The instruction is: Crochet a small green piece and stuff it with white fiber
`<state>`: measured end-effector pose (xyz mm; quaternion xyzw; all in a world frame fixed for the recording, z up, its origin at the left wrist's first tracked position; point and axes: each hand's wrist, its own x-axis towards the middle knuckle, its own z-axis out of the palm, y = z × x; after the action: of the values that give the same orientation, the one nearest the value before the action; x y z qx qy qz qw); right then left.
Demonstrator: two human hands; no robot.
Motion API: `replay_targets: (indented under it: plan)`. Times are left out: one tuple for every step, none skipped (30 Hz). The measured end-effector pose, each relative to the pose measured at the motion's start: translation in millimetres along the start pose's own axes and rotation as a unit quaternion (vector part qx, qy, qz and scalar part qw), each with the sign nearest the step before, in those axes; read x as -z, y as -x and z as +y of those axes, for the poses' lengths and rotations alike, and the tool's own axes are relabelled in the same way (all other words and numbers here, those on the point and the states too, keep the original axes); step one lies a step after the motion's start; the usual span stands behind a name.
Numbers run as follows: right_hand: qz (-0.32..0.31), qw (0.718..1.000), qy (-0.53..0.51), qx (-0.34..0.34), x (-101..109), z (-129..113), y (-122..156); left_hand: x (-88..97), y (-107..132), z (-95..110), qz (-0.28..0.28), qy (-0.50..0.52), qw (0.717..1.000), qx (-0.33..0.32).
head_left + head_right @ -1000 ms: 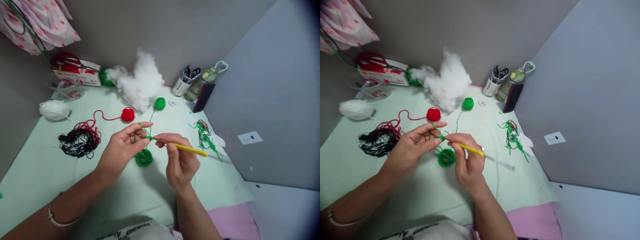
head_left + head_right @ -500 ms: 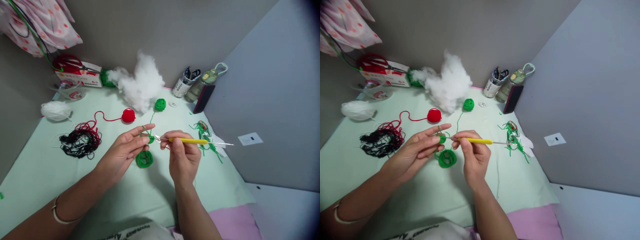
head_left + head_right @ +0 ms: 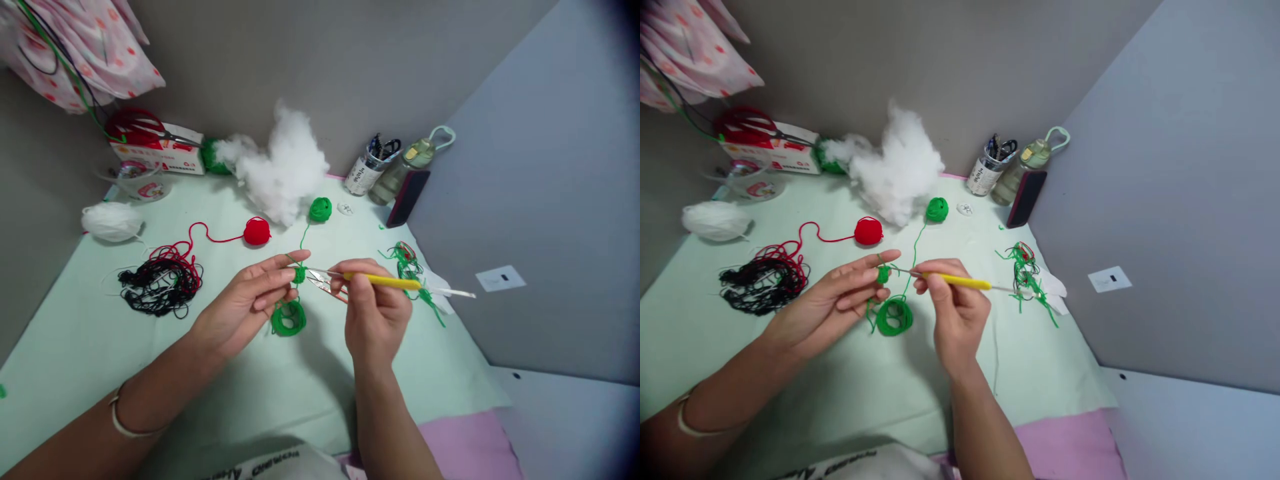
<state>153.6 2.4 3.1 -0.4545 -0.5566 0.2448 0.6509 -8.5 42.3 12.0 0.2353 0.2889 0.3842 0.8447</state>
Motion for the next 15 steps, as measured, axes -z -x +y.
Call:
replay_targets:
  plan:
    - [0.007, 0.998, -0.048, -0.036, -0.6, -0.4, -1.6, -0.2, 0.0, 0.1, 0.003, -0.006, 1.000, -0.009]
    - [0.002, 0.995, -0.077, -0.056, -1.5, -0.6, -2.5, -0.7, 0.1, -0.2, 0.003, -0.017, 1.000, -0.016]
    - [-0.009, 0.994, -0.087, -0.065, -2.7, -0.9, -2.9, -1.2, 0.4, -0.7, 0.003, -0.031, 0.999, -0.022]
    - [-0.018, 0.994, -0.084, -0.070, -3.7, -1.1, -2.8, -1.7, 0.7, -1.4, 0.004, -0.048, 0.998, -0.028]
    - [-0.023, 0.994, -0.078, -0.073, -4.4, -1.3, -2.7, -2.0, 1.1, -2.0, 0.008, -0.066, 0.997, -0.032]
    - [-0.022, 0.994, -0.077, -0.079, -4.6, -1.4, -2.6, -2.2, 1.6, -2.3, 0.013, -0.084, 0.996, -0.036]
    - [-0.016, 0.993, -0.082, -0.088, -4.1, -1.5, -2.9, -2.2, 2.0, -2.1, 0.020, -0.098, 0.994, -0.041]
    - [-0.007, 0.991, -0.094, -0.098, -3.3, -1.5, -3.4, -2.1, 2.6, -1.6, 0.028, -0.109, 0.993, -0.046]
    - [0.001, 0.988, -0.109, -0.107, -2.2, -1.5, -4.2, -2.0, 3.1, -0.8, 0.034, -0.117, 0.991, -0.049]
    - [0.006, 0.986, -0.122, -0.111, -1.1, -1.4, -5.1, -2.1, 3.7, 0.1, 0.035, -0.122, 0.991, -0.051]
    - [0.007, 0.985, -0.131, -0.111, -0.2, -1.3, -5.7, -2.4, 4.3, 1.0, 0.035, -0.125, 0.990, -0.052]
    - [0.003, 0.985, -0.136, -0.108, 0.2, -1.2, -6.0, -2.9, 4.9, 1.6, 0.030, -0.126, 0.990, -0.051]
    - [-0.005, 0.985, -0.137, -0.104, 0.2, -1.2, -5.9, -3.5, 5.4, 1.9, 0.024, -0.125, 0.991, -0.048]
    - [-0.017, 0.986, -0.132, -0.100, -0.1, -1.2, -5.4, -4.4, 5.8, 1.8, 0.016, -0.122, 0.991, -0.046]
    - [-0.030, 0.988, -0.119, -0.095, -0.7, -1.2, -4.6, -5.2, 6.1, 1.5, 0.009, -0.118, 0.992, -0.045]
